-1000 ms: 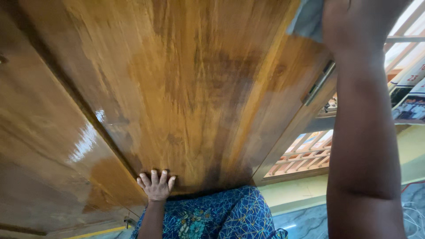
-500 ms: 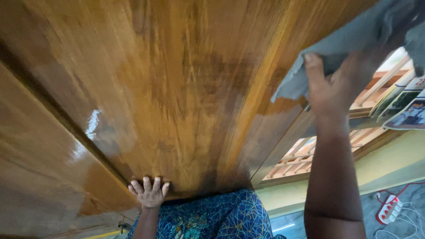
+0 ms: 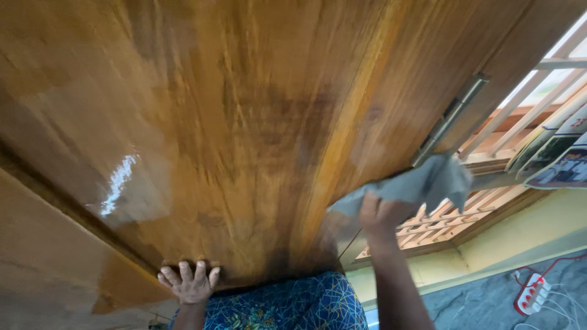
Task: The person wipes the wooden surface of a wardrobe with a cloth, moving it across different panels while holding the frame with the other hand.
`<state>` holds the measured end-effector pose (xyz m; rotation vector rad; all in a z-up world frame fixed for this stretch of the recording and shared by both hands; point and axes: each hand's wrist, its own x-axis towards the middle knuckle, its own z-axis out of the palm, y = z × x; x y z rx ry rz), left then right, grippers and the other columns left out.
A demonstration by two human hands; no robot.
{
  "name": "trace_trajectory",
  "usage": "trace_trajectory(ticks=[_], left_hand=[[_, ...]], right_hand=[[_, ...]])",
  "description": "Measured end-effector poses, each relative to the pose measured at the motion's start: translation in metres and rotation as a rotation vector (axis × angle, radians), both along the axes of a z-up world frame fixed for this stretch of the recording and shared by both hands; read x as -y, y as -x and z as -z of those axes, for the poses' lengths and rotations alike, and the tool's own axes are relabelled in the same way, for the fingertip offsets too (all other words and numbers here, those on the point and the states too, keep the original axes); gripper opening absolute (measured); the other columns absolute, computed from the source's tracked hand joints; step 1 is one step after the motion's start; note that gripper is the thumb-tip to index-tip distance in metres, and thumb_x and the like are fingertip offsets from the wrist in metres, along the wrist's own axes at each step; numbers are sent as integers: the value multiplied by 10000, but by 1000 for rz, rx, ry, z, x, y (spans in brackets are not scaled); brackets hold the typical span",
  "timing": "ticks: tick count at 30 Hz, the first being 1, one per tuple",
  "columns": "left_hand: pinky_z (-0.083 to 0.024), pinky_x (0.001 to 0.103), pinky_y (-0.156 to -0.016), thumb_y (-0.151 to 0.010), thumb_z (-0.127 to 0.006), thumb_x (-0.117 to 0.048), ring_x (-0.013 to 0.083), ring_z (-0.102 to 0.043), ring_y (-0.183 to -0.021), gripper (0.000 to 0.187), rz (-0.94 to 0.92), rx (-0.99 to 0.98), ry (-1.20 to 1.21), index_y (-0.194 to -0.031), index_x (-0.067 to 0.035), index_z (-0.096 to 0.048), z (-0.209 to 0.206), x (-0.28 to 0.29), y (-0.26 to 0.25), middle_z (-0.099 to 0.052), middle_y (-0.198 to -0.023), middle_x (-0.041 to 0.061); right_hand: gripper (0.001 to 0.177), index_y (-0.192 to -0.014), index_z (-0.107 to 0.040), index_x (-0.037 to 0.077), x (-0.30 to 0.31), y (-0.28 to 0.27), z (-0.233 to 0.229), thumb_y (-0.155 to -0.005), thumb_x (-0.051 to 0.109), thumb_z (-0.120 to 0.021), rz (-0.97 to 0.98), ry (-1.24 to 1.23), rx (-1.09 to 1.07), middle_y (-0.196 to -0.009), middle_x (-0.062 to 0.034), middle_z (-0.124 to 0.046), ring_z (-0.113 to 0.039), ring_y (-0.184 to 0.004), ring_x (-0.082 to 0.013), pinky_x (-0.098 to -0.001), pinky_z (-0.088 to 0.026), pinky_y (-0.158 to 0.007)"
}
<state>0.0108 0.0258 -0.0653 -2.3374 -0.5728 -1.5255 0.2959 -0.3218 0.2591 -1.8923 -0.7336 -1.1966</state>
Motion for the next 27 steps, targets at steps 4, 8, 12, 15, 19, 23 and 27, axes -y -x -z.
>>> trace_trajectory(ticks=[4, 8, 12, 15, 19, 23, 27], left_hand=[[-55, 764, -1213, -1013, -451, -673, 582, -112, -1526, 575, -37, -6, 31, -1343, -211, -543, 3, 3, -3, -361, -1537, 206], [-45, 740, -1229, -1011, -461, -665, 555, -82, -1564, 556, -49, -26, 36, -1342, -224, -536, -2, 5, -2, -272, -1643, 168], [-34, 707, -1269, -1065, -440, -654, 532, -44, -1600, 557, -4, 35, -34, -1446, -251, -490, -25, 9, -4, -135, -1724, 129], [-35, 700, -1244, -1032, -439, -642, 524, -56, -1567, 593, -5, 36, -31, -1482, -259, -482, -42, 15, -6, -159, -1731, 131], [-42, 678, -1288, -1063, -470, -654, 494, -60, -1611, 593, 8, 43, -35, -1536, -304, -405, -55, 18, -1, -142, -1736, 79], [-59, 688, -1249, -1014, -531, -649, 501, -90, -1568, 603, 16, 56, -40, -1497, -292, -482, -53, 15, -2, -211, -1700, 104], [-63, 684, -1240, -981, -573, -652, 505, -114, -1553, 580, 11, 25, -4, -1449, -315, -509, -38, 11, 1, -224, -1701, 82]], right_hand=[[831, -1514, -328, -148, -19, 16, 77, -810, 182, -623, 18, -68, -94, -1572, -364, -360, -292, -1495, -573, -623, -158, -1291], [805, -1501, -349, -139, -44, 36, 170, -826, 203, -624, 1, -86, -367, -1561, -362, -368, -299, -1485, -569, -631, -162, -1280], [780, -1488, -370, -131, -55, 63, 252, -842, 224, -625, -132, 61, -779, -1551, -361, -377, -306, -1474, -566, -639, -166, -1269], [762, -1478, -386, -125, -51, 82, 283, -854, 240, -625, -223, 183, -948, -1544, -360, -384, -311, -1466, -563, -645, -169, -1260], [738, -1465, -407, -117, -48, 98, 287, -870, 261, -626, -256, 288, -978, -1534, -358, -393, -318, -1455, -560, -653, -173, -1249], [716, -1452, -428, -108, -46, 85, 262, -886, 282, -627, -260, 367, -849, -1524, -357, -402, -326, -1444, -557, -660, -177, -1237], [695, -1439, -449, -100, -43, 76, 203, -902, 303, -628, -230, 415, -575, -1513, -355, -410, -333, -1433, -553, -668, -181, -1226]])
